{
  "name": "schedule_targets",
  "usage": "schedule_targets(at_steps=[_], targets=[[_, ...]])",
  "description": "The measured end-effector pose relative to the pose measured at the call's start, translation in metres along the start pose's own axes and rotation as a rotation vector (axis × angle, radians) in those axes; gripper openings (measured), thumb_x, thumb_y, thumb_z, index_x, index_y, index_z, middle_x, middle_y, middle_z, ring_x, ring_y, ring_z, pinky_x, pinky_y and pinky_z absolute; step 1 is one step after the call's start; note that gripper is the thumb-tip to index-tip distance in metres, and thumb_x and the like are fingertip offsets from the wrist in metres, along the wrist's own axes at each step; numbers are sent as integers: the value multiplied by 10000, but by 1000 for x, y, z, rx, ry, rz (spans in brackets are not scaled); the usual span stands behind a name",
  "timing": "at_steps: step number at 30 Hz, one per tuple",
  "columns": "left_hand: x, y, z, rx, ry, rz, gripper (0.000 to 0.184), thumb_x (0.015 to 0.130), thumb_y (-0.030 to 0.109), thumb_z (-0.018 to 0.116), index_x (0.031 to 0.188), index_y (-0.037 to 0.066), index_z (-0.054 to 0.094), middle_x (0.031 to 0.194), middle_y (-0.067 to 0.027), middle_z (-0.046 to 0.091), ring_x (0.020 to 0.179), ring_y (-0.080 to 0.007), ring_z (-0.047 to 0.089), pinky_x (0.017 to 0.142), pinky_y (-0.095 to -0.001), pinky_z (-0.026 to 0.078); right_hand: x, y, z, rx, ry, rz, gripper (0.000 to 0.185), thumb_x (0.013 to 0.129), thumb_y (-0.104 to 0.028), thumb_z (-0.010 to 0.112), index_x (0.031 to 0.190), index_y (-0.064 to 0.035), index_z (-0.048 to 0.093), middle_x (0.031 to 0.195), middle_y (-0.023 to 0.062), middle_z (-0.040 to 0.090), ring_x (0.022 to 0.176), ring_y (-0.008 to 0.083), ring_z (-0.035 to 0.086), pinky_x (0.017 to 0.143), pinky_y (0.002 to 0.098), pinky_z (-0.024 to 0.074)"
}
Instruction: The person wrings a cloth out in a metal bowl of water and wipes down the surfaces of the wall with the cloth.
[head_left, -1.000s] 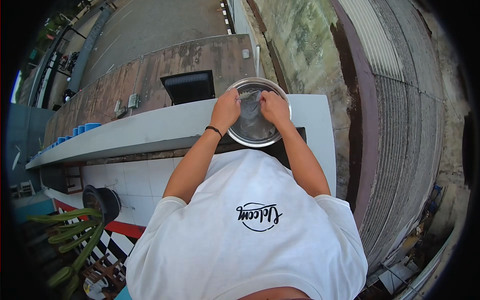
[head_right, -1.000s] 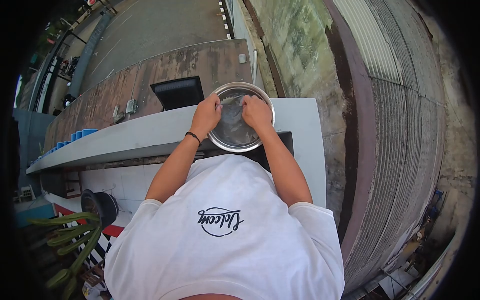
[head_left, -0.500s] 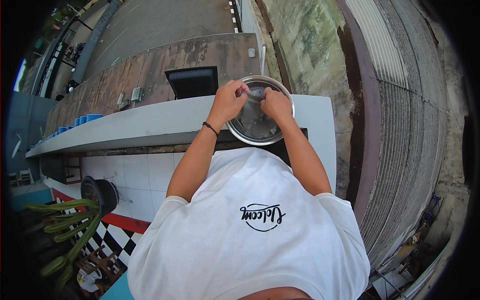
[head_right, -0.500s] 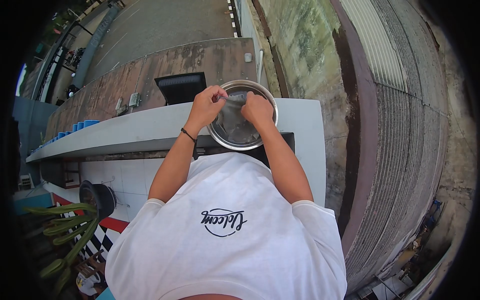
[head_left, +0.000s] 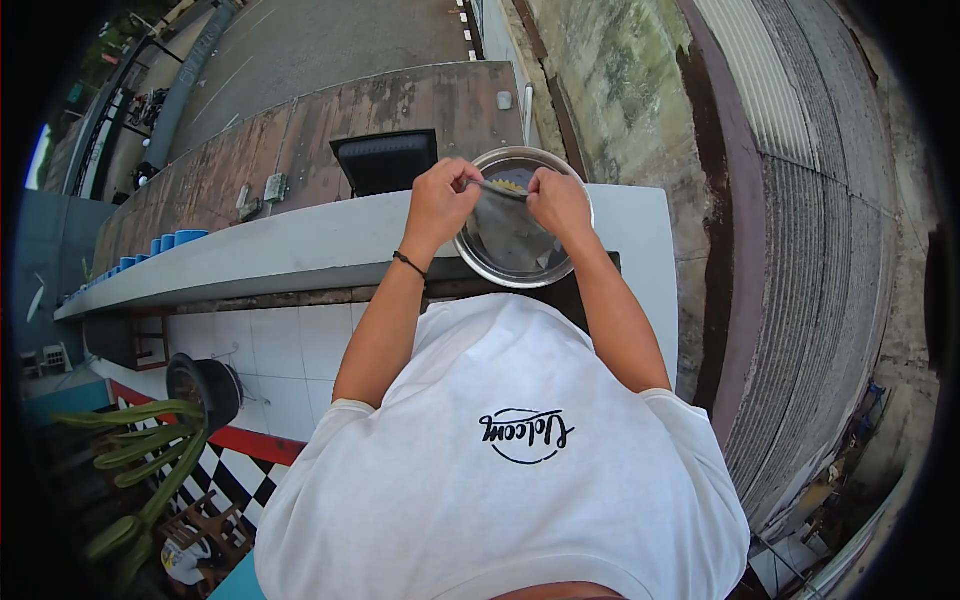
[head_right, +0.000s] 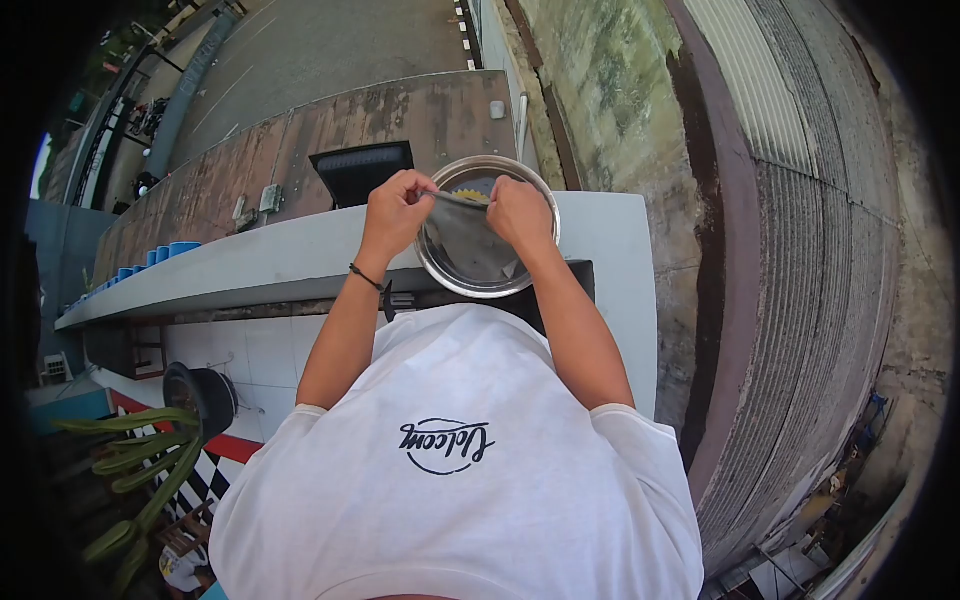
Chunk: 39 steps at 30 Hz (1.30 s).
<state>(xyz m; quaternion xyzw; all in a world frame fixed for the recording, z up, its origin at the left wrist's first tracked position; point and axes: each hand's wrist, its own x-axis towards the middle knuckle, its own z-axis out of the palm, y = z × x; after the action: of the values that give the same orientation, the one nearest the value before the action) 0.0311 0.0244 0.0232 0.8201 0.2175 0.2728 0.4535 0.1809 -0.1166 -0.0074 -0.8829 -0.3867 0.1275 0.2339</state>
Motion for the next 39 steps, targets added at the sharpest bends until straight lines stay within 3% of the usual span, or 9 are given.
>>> schedule_targets(at_steps=[6,12,18,21,27,33,34,37,39], targets=[[-6,2,-2,106,51,46,76,757,10,629,831,22,633,767,-65,597,609,-152,554,598,-284,462,-14,-11,-41,108,100,85,128,757,-140,581,836,-51,628,884,205,661,869,393,633,782,486,493],[-25,-30,49,599,-387,144,66,772,97,628,822,66,655,849,-135,662,749,-321,651,677,-433,505,-19,13,9,-70,-143,-128,164,767,-135,595,898,-37,604,908,206,644,920,386,639,816,483,503],[-21,-37,63,785,-462,233,98,760,108,619,789,58,697,797,-151,686,804,-323,670,727,-455,528,-27,14,39,-320,-89,-203,200,772,-104,604,962,-41,594,909,181,655,836,351,682,701,451,552],[-21,-45,69,723,-422,129,96,753,109,627,802,99,709,844,-150,683,820,-332,662,791,-448,513,-28,10,41,-343,-39,-182,183,770,-112,609,938,-41,597,892,175,654,826,339,685,695,439,555],[-21,-49,53,510,-318,190,75,745,102,667,813,75,682,785,-153,643,786,-336,636,714,-425,521,-25,16,18,-158,-36,-147,152,784,-138,575,876,-24,615,904,201,649,845,382,653,758,456,524],[8,-18,11,-122,-263,-210,51,799,74,638,785,49,597,740,-7,545,732,-95,536,639,-263,424,-35,-2,-63,278,-79,46,179,793,-181,568,835,-9,596,765,200,617,726,373,607,682,436,469],[14,-13,4,-201,-235,-209,50,807,68,632,787,51,590,750,10,537,726,-76,515,621,-249,406,-36,-4,-72,374,-80,68,141,797,-159,569,797,-17,574,638,113,559,633,257,563,634,377,455],[23,6,-10,-424,-172,-222,60,837,55,612,788,51,579,761,38,536,692,-40,481,578,-217,384,-32,0,-85,719,-127,139,48,813,-88,534,780,-64,559,734,-24,528,703,82,506,627,259,437],[25,24,-13,-552,-172,-247,85,863,56,596,780,40,583,744,25,565,644,-45,497,561,-211,410,-34,-12,-93,839,-99,129,28,825,-80,528,828,-71,555,760,-27,525,734,81,519,655,253,456]])
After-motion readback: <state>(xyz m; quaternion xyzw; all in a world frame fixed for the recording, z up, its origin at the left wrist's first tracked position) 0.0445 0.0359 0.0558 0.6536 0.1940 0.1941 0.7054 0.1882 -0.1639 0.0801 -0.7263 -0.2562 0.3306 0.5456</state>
